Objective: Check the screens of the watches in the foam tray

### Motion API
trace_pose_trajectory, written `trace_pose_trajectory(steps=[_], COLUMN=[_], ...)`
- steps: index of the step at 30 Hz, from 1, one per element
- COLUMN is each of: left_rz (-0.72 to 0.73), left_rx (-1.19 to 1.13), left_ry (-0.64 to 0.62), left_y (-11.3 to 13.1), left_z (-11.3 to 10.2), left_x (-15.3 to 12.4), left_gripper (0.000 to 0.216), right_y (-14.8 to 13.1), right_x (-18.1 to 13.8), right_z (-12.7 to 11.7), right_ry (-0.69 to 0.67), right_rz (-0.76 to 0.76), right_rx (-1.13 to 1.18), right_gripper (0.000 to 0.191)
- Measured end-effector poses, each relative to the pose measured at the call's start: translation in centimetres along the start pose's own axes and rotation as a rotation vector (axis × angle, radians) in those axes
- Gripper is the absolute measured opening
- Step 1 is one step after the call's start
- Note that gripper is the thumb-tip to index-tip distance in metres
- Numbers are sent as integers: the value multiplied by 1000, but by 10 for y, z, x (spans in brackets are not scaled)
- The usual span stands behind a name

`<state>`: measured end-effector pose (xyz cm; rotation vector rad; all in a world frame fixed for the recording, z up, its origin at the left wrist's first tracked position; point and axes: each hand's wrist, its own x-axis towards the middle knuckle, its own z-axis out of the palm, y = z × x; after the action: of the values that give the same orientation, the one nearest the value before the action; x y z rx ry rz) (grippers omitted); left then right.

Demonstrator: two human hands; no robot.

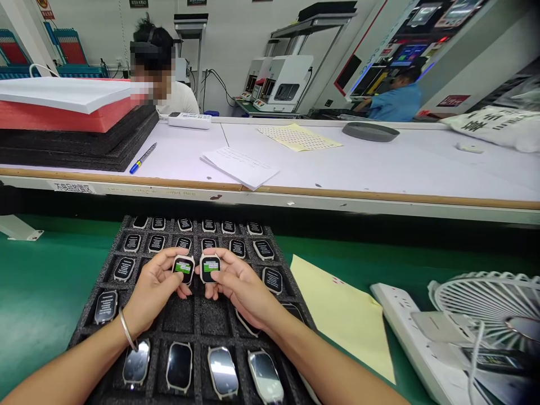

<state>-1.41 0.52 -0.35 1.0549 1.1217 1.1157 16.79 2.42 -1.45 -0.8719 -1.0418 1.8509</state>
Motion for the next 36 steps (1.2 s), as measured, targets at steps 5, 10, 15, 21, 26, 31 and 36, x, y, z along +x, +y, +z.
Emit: trace_pose_trajectory(steps=[5, 10, 15, 21, 26, 31, 36], left_rz=[9, 7, -1, -19, -12, 14, 27], left_rx=[13, 22, -2, 8, 71, 91, 71], left_ry=[-8, -11, -13, -17, 14, 33, 53], left_y=[-1, 0, 0, 0, 1, -2, -1], left_z=[-1, -1, 0, 0, -1, -1, -1], left_x=[-1, 0, 0, -1, 0, 1, 1], left_gripper=[35, 34, 37, 36, 31, 31, 39], right_y=[1, 0, 0, -1, -1, 1, 2], right_x=[-1, 0, -1, -1, -1, 0, 0], right_z=[0, 1, 1, 1, 2, 1, 1], right_ry=[0, 8, 8, -10, -28, -11, -4], right_rz=[-1, -7, -26, -7, 16, 10, 0], right_rx=[-4, -18, 9, 44, 50, 51, 74], right_gripper=[39, 36, 37, 37, 32, 33, 36])
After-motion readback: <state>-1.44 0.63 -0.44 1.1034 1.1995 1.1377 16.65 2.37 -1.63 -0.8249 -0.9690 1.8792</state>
